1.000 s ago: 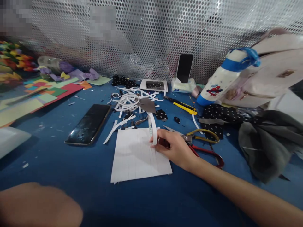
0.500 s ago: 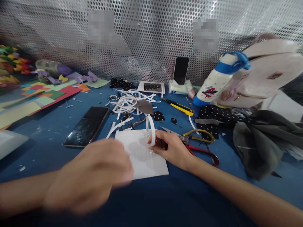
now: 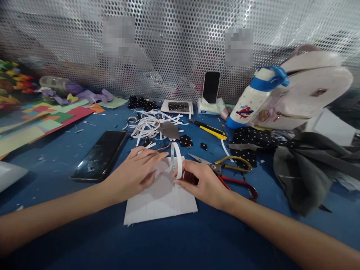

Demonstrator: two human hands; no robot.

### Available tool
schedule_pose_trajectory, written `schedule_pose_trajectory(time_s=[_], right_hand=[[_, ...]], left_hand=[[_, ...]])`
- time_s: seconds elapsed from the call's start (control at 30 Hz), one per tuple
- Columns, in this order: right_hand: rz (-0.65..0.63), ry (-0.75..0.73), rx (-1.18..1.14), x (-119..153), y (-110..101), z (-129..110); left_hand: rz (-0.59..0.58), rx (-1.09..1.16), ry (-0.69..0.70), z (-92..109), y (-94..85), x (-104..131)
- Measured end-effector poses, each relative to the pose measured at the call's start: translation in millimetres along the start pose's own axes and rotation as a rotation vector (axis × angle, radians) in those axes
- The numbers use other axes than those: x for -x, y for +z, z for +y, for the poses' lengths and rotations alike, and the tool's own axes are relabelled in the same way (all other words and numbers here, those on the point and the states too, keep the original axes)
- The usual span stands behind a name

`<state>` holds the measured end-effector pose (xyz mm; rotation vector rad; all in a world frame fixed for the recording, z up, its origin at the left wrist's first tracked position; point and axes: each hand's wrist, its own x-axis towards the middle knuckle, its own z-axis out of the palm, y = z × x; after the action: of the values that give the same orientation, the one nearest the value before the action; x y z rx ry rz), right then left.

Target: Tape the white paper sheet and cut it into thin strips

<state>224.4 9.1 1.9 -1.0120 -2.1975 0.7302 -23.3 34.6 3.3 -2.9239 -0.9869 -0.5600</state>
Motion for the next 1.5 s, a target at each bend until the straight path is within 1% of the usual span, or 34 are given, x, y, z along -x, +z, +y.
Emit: schedule_pose_trajectory(time_s=[0.27, 0.37, 0.5, 0.67, 0.83, 1.1, 1.33, 1.5], right_hand=[[-0.032, -0.017, 0.010, 3.0, -1.4, -1.9], [-0.041, -0.053, 0.021, 4.5, -1.6, -2.5], [-0.057, -0.109, 0.057, 5.6, -1.7, -3.7], [-0.098, -0.124, 0.078, 5.2, -1.4, -3.1], [-0.109, -0.167, 0.130, 4.9, 0.1, 1.1], [-0.145, -0.225, 0.300, 4.7, 2.5, 1.1], [-0.168, -0.247, 0.385, 4.7, 4.5, 0.5], [-0.176, -0.248, 0.425, 5.0, 5.6, 1.4]], left_hand=[[-0.069, -0.012, 0.068, 2.5, -1.2, 1.3], [-0.077, -0.012, 0.103, 6.5, -1.3, 3.6], [-0.056, -0.040, 0.139, 13.3, -0.9, 6.7], [-0.046, -0.057, 0.127, 17.7, 0.4, 8.7], [-0.001, -0.071, 0.149, 16.1, 2.9, 9.3], [0.047, -0.070, 0.178, 15.2, 4.0, 9.6], [0.030, -0.043, 0.183, 13.7, 3.8, 9.5], [0.060, -0.045, 0.194, 13.4, 5.2, 10.8]])
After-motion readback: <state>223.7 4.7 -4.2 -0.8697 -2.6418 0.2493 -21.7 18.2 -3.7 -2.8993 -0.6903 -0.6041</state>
